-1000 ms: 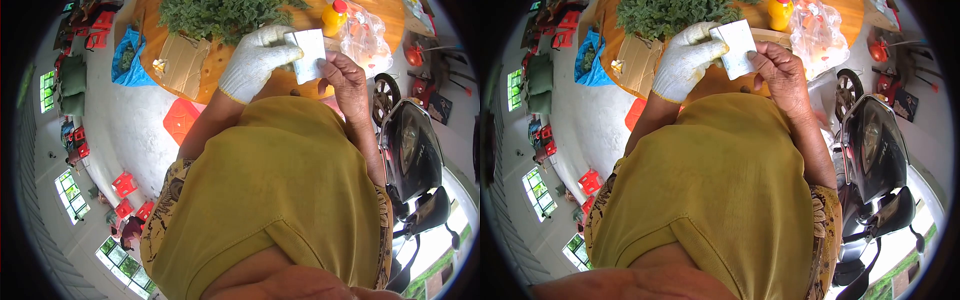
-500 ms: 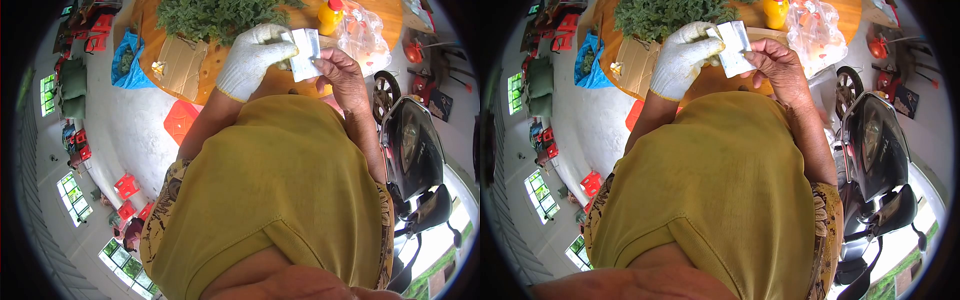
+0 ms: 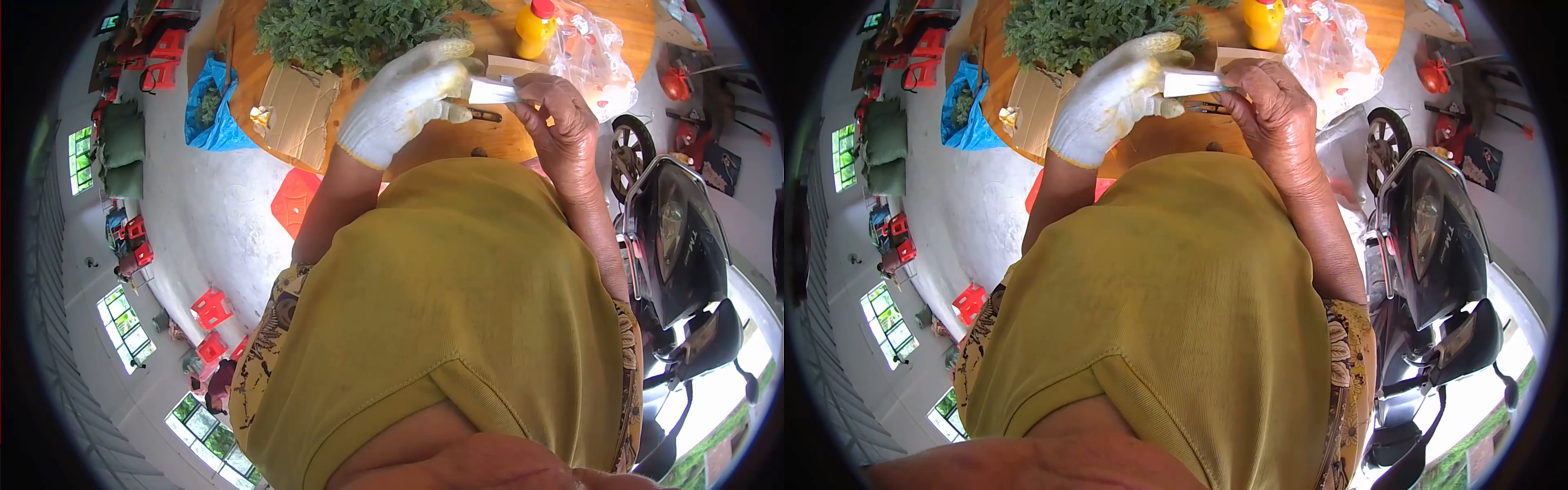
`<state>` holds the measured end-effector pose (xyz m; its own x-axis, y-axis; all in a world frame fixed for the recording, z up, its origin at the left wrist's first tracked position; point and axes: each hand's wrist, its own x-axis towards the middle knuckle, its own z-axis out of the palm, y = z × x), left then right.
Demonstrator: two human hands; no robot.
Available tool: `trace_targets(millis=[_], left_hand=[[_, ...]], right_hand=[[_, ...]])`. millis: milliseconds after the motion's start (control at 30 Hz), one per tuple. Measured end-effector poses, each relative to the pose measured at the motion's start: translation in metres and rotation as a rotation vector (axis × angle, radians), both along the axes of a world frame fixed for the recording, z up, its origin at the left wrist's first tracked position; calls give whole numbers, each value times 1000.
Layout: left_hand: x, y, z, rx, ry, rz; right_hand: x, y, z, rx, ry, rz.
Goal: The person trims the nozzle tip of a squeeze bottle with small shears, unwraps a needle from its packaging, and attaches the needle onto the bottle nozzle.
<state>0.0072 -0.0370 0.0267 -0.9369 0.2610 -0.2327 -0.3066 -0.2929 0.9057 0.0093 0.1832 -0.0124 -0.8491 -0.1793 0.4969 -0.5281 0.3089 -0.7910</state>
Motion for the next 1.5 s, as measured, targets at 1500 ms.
trace_targets(millis=[1500], left_hand=[[-2, 35, 16, -585, 317, -120]], right_hand=[[-4, 7, -13, -518, -696, 340]])
